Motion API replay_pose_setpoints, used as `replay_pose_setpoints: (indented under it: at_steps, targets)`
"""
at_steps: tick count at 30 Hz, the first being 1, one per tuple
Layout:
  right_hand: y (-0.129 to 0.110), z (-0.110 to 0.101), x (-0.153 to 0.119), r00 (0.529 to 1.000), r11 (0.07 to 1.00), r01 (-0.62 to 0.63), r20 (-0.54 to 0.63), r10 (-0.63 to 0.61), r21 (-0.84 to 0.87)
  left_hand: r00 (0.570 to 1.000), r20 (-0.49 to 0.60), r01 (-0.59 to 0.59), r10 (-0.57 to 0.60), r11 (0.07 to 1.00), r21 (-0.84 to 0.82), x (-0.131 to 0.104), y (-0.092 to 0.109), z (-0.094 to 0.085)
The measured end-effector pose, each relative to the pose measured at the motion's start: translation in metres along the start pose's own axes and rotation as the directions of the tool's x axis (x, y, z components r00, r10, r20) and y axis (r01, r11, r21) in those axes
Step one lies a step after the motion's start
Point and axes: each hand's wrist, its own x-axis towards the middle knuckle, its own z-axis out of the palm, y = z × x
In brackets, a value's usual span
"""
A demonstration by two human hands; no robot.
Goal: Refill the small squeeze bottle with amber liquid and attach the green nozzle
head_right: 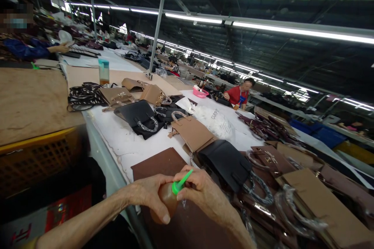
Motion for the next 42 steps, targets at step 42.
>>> replay_pose_setpoints:
  at_steps: [42]
  targets:
    - [0.018,0.056,0.025,0.649,0.838,-0.532,-0.695,0.310,-0.122,0.578,-0.809,0.400,0.108,0.826,0.396,0.044,-0.011,0.036]
